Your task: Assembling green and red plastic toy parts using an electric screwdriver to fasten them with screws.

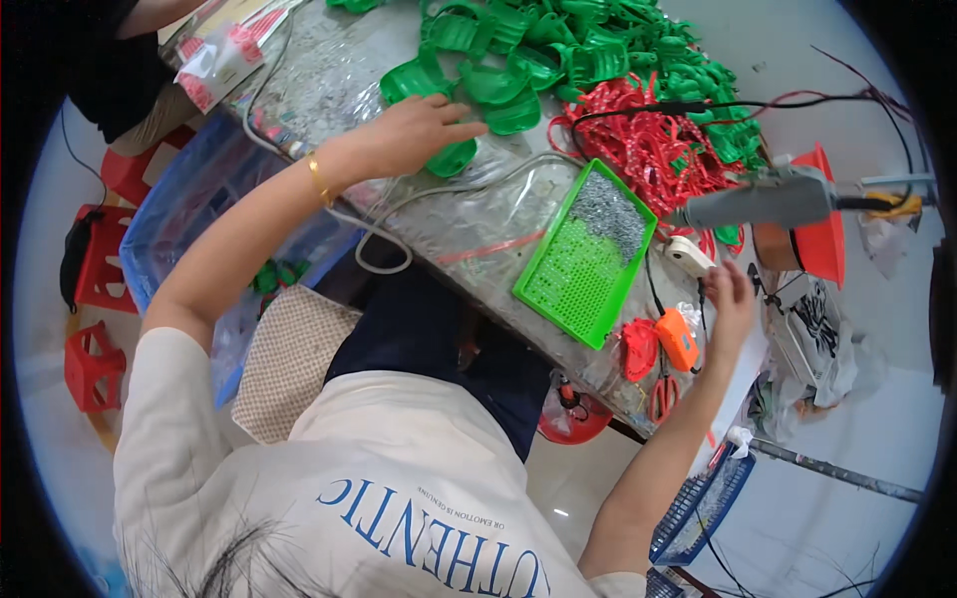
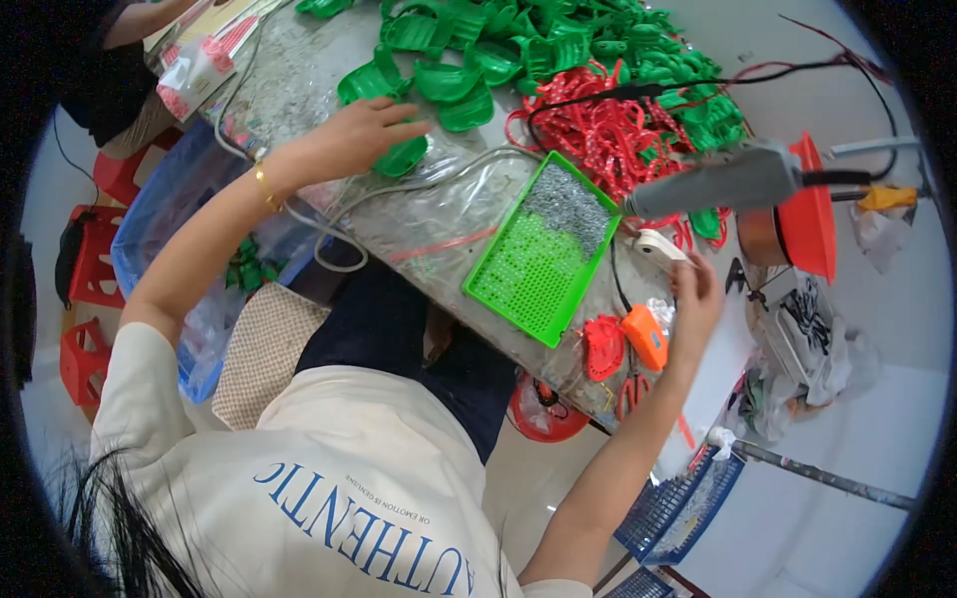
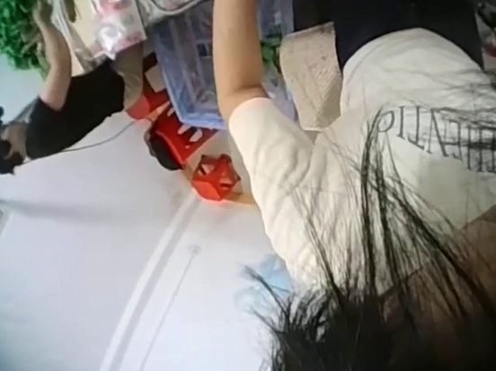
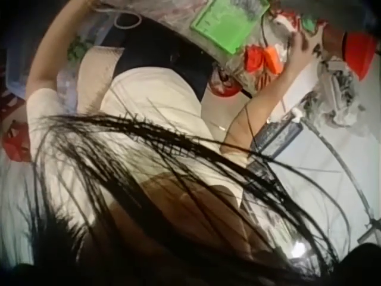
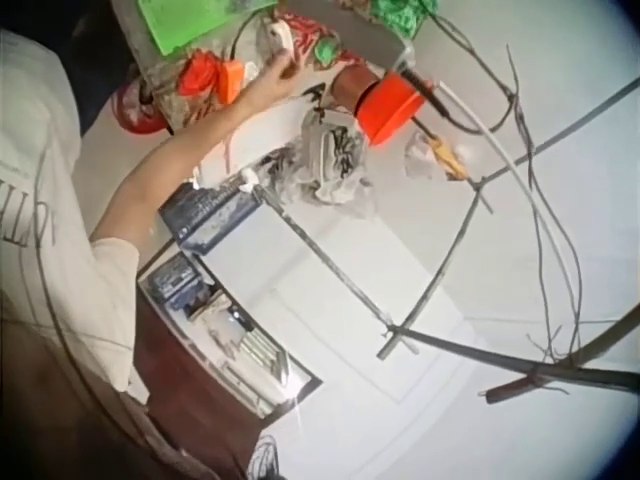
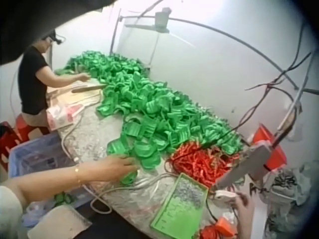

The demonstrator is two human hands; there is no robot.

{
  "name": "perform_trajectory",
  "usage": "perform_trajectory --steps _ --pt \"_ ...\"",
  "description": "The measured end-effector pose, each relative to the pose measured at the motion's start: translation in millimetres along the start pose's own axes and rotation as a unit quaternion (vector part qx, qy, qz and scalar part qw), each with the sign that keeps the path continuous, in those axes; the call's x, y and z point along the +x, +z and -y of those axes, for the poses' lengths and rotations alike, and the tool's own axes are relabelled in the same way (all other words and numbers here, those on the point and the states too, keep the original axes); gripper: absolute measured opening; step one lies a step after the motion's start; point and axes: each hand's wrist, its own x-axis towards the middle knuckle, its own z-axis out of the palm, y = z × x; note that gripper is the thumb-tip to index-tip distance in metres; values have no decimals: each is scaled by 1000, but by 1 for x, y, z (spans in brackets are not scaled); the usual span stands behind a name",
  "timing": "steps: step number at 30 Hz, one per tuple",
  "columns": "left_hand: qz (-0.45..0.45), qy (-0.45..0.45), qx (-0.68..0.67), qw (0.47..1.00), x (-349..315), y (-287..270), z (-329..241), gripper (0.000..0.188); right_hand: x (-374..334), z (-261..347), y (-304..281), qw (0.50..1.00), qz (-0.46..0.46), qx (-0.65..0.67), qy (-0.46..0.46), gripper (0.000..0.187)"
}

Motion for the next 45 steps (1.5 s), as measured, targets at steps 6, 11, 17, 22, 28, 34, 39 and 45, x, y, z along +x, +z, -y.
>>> perform_trajectory --steps 6,11,17,22,28,34,39,45 --pt "116 35 58 991 24 13 15 36 44 -70 31 987 17 -149 -56 28" --pt "58 6 91 994 20 5 16 15 69 -46 72 976 -32 -184 -115 24" --pt "-136 -109 39 984 9 -46 0 12 82 -48 79 988 4 -139 -68 28" --pt "-94 -291 -240 921 -22 -57 -21 17 85 -53 52 970 -16 235 52 26" --pt "65 -367 -669 643 -71 -11 -129 23 34 -54 20 840 -39 529 113 24" --pt "55 -442 -794 413 -80 16 -179 12 -93 19 35 905 -259 330 75 20" --pt "38 -448 -742 498 -53 22 -188 13 -171 60 82 950 -237 202 -15 11" --pt "89 -441 -718 531 -20 14 -202 19 -184 92 118 977 -52 181 -103 13"
